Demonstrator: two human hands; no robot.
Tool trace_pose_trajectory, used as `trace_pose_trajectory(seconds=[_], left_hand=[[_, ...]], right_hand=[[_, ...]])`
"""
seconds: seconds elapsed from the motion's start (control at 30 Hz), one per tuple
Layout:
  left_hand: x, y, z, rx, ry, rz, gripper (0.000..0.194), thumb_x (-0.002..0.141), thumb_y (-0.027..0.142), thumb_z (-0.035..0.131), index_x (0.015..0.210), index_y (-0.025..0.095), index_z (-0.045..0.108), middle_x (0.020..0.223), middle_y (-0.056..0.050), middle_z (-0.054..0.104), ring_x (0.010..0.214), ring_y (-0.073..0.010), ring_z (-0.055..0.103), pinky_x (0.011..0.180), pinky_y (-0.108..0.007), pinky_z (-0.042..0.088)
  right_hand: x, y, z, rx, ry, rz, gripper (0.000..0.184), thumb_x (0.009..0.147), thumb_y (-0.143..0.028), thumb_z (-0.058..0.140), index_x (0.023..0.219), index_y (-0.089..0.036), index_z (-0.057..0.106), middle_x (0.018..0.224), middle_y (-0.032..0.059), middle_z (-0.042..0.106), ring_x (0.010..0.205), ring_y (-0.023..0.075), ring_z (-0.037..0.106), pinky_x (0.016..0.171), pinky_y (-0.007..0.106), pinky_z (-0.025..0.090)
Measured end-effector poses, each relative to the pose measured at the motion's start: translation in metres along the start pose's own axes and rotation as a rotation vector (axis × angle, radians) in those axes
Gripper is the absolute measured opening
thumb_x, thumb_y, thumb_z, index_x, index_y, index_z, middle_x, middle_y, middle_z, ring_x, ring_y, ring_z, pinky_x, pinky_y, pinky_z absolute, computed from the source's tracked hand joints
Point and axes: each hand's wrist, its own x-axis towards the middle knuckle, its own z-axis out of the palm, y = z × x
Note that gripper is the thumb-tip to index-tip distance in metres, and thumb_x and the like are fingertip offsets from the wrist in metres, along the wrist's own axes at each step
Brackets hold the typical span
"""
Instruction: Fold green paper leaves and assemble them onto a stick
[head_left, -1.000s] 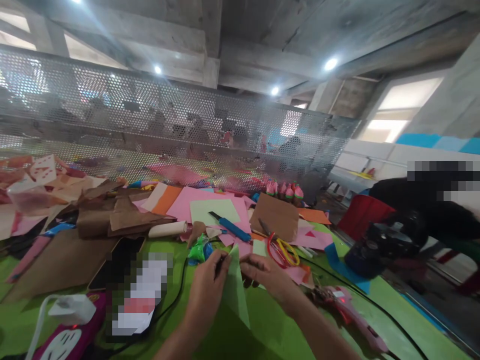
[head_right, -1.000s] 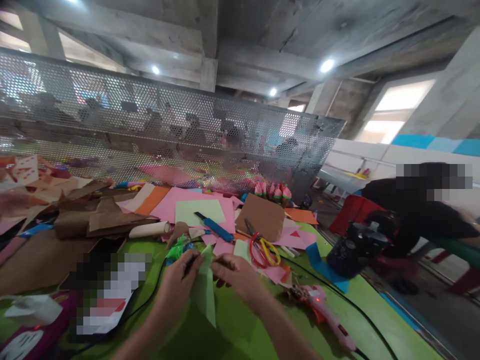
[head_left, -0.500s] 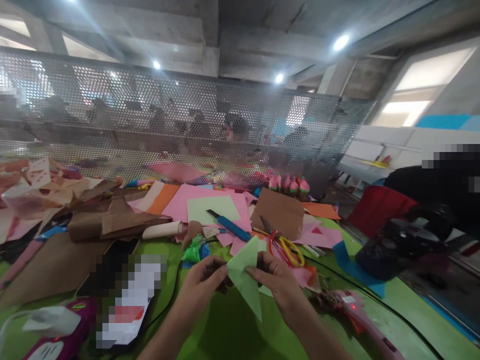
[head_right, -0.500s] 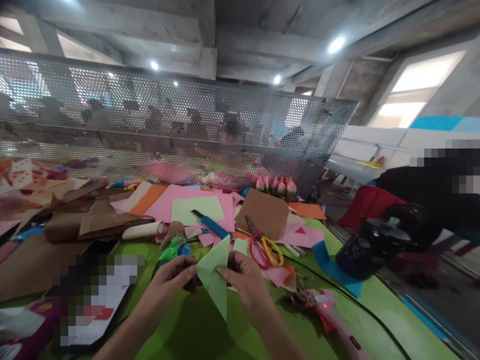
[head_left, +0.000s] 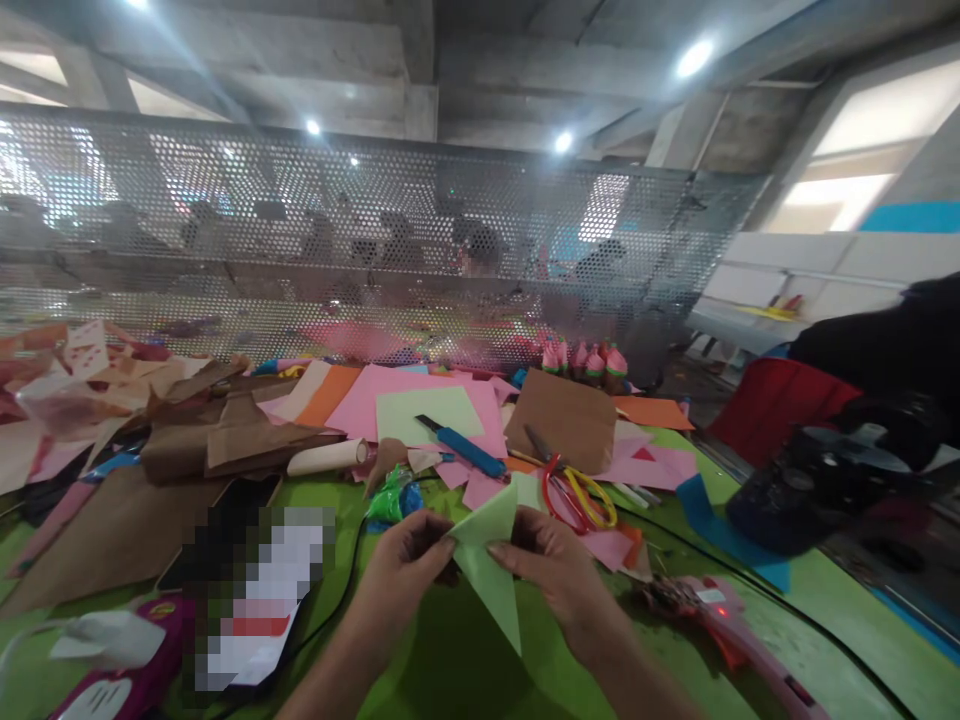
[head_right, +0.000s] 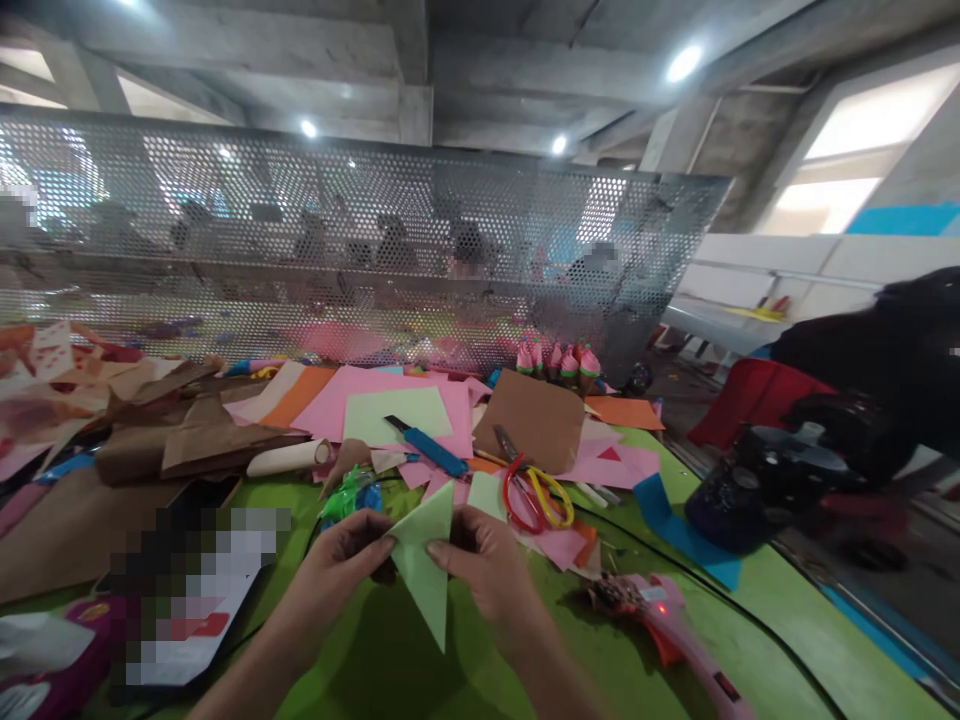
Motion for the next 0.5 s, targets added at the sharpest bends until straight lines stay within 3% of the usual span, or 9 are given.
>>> trace_pose_trajectory(seconds=[0.17, 0.37, 0.5], left_hand=[[0.001, -0.002, -0.003, -0.047, 0.041, -0.014, 0.013, 0.068, 0.027, 0.071, 0.072, 0.016, 0.065, 0.057, 0.003, 0.06, 0.051, -0.0104, 0.056, 0.053, -0.022, 0.046], [0.002, -0.008, -0.007, -0.229, 0.019, -0.08, 0.014, 0.07, 0.025, 0.07, 0.078, 0.014, 0.068, 0.058, -0.001, 0.064, 0.053, -0.0116, 0.06, 0.056, -0.023, 0.047], [0.006, -0.01, -0.006, -0.313, 0.027, -0.14, 0.023, 0.064, 0.028, 0.074, 0.08, 0.013, 0.069, 0.055, -0.002, 0.065, 0.051, -0.0132, 0.06, 0.055, -0.026, 0.049]], right_hand=[[-0.004, -0.002, 0.005, 0.007, 0.057, -0.007, 0.02, 0.066, -0.023, 0.074, 0.085, -0.018, 0.071, 0.08, 0.0038, 0.072, 0.075, 0.0201, 0.065, 0.071, 0.031, 0.048], [-0.005, -0.001, 0.006, -0.003, 0.107, 0.035, 0.007, 0.066, -0.02, 0.071, 0.073, -0.018, 0.071, 0.066, 0.0008, 0.067, 0.057, 0.0141, 0.057, 0.054, 0.024, 0.04], [-0.002, 0.002, 0.0, -0.097, 0.123, -0.01, 0.005, 0.066, -0.02, 0.066, 0.069, -0.018, 0.069, 0.066, 0.0008, 0.065, 0.061, 0.0157, 0.055, 0.057, 0.026, 0.038]])
